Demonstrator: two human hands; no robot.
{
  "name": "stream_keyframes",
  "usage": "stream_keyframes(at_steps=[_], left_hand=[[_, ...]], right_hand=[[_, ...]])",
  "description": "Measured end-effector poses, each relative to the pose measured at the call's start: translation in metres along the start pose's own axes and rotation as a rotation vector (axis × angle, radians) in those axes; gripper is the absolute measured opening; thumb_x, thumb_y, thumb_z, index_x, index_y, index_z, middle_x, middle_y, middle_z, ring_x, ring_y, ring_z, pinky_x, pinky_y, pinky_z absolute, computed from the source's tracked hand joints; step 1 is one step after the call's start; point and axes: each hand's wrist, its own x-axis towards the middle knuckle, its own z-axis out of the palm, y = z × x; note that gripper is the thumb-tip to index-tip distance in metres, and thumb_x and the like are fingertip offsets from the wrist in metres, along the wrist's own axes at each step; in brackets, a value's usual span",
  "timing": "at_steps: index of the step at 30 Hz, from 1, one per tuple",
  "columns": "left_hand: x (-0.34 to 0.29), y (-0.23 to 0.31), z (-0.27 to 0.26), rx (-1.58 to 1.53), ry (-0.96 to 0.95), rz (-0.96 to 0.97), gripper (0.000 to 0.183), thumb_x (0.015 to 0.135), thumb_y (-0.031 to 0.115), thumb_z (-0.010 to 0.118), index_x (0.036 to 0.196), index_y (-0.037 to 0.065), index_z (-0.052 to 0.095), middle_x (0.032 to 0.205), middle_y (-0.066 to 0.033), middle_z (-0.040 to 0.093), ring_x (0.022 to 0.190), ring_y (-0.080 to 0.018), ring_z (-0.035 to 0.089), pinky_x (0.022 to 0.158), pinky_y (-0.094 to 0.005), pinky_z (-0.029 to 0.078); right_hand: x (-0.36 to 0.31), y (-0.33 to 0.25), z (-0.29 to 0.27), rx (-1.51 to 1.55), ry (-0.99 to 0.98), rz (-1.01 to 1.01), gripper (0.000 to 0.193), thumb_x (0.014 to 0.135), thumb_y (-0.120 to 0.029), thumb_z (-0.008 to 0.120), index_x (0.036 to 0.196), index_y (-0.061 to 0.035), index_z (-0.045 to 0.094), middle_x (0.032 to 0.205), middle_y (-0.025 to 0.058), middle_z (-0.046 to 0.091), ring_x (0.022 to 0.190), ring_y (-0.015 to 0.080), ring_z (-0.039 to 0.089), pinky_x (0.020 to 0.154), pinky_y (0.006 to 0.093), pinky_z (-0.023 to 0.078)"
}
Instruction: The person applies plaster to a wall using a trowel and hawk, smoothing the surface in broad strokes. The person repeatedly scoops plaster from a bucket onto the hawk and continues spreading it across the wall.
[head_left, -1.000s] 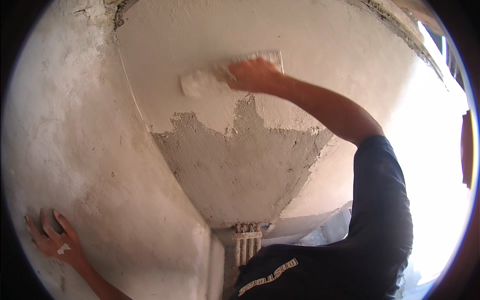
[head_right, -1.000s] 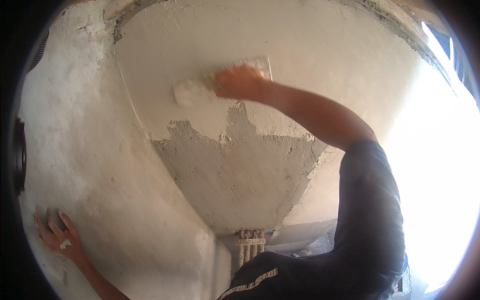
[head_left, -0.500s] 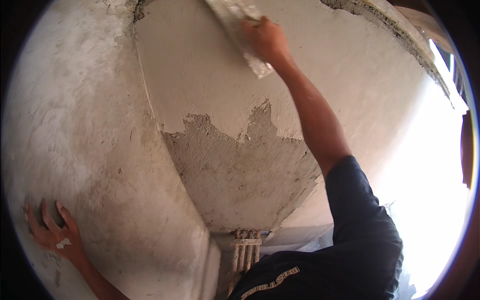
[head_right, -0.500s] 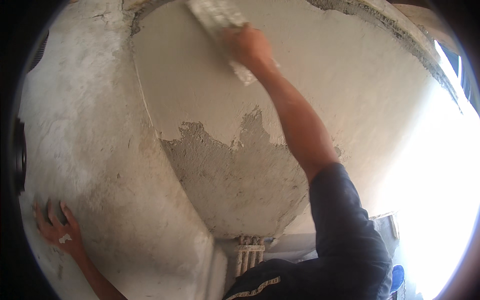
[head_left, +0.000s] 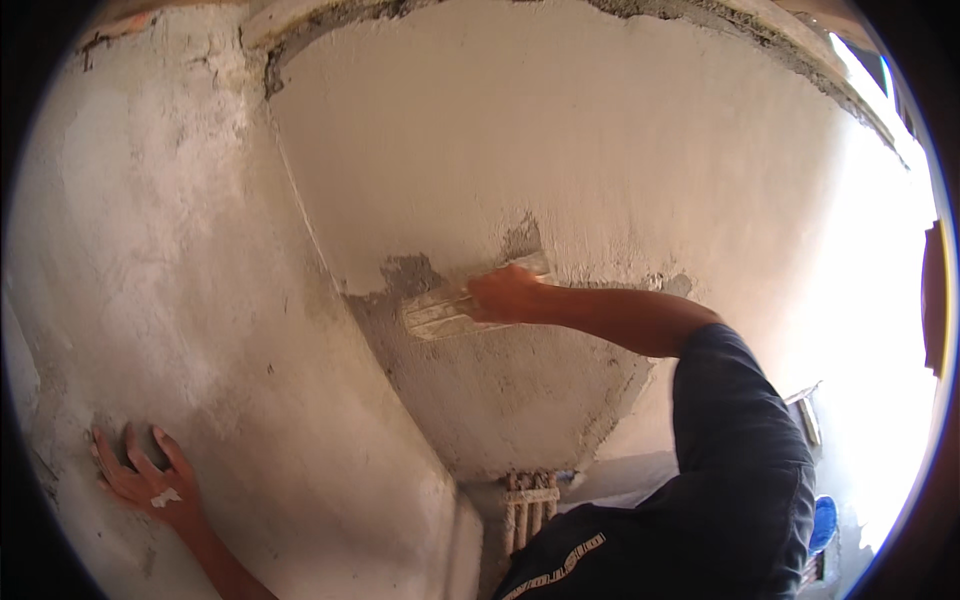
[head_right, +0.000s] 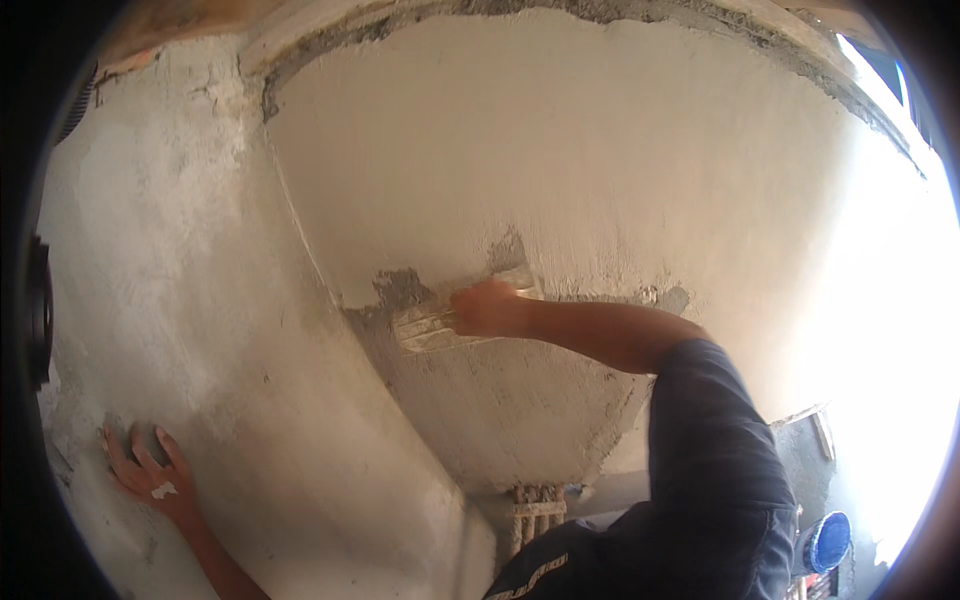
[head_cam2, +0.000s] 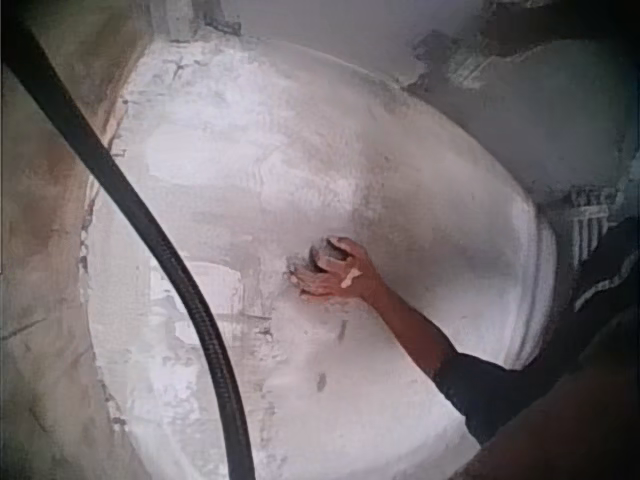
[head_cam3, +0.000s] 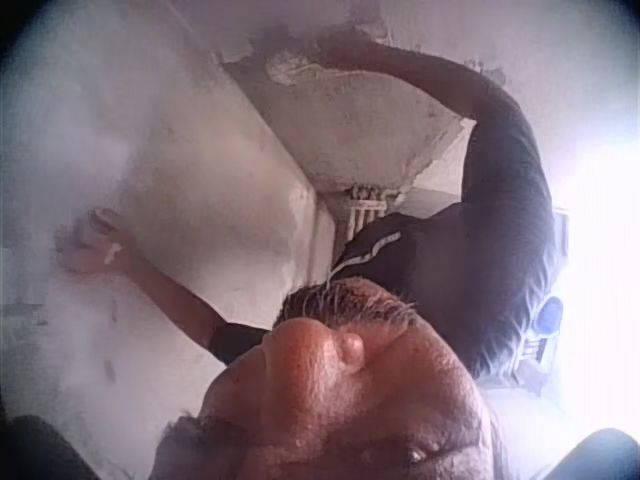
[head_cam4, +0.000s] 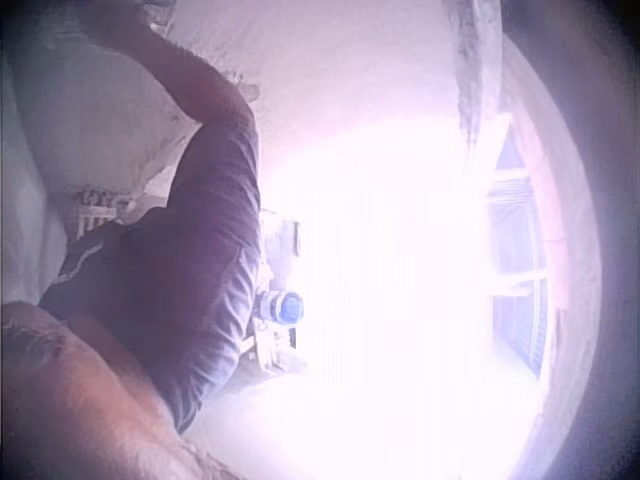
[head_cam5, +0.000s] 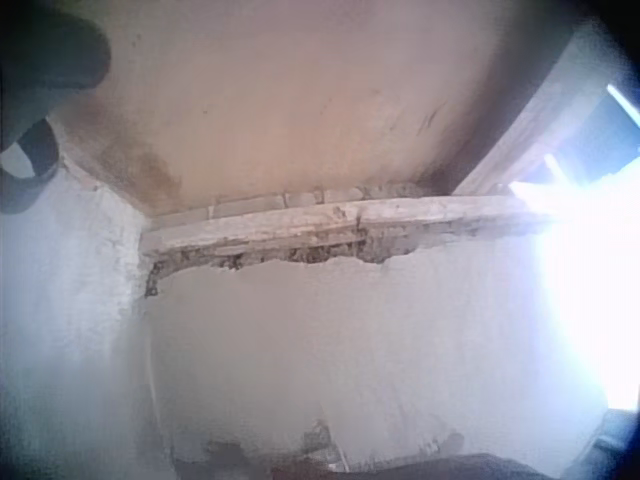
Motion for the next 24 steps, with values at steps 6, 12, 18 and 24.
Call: stream_keyframes(at_steps=[6, 12, 18, 24], left_hand=[[-0.003, -0.015, -0.010, 0.143, -0.104, -0.023, 0.035, 0.094, 0.040, 0.059, 0.121, 0.017, 0.060, 0.142, -0.0068, 0.048, 0.130, -0.0250, 0.047, 0.107, -0.0476, 0.032], [-0.001, -0.013, -0.009, 0.181, -0.054, 0.011, 0.037, 0.093, 0.043, 0.059, 0.120, 0.018, 0.062, 0.138, -0.0062, 0.052, 0.125, -0.0236, 0.053, 0.104, -0.0463, 0.035], [0.001, -0.020, -0.007, 0.219, -0.044, 0.077, 0.039, 0.091, 0.043, 0.063, 0.120, 0.017, 0.062, 0.133, -0.0088, 0.057, 0.119, -0.0255, 0.057, 0.098, -0.0423, 0.041], [0.000, -0.007, -0.001, 0.165, -0.006, 0.080, 0.038, 0.093, 0.044, 0.060, 0.120, 0.017, 0.063, 0.131, -0.0072, 0.057, 0.125, -0.0247, 0.052, 0.106, -0.0407, 0.034]], right_hand=[[-0.064, 0.092, -0.157, -0.027, 0.564, 0.331, 0.074, 0.090, -0.072, 0.036, 0.133, -0.0135, 0.051, 0.106, 0.0178, 0.068, 0.099, 0.0323, 0.068, 0.084, 0.0498, 0.056], [-0.094, 0.144, -0.242, -0.064, 0.855, 0.386, 0.057, 0.087, -0.054, 0.056, 0.107, -0.0010, 0.066, 0.103, 0.0235, 0.068, 0.100, 0.0401, 0.065, 0.086, 0.0495, 0.052], [-0.084, 0.092, -0.109, -0.077, 0.349, 0.294, 0.059, 0.099, -0.055, 0.037, 0.125, -0.0055, 0.056, 0.105, 0.0153, 0.068, 0.092, 0.0297, 0.069, 0.081, 0.0484, 0.058], [-0.113, 0.109, 0.034, -0.162, 0.218, 0.049, 0.060, 0.097, -0.058, 0.042, 0.099, -0.0026, 0.065, 0.063, 0.0087, 0.064, 0.045, 0.0105, 0.056, 0.040, 0.0331, 0.052]])
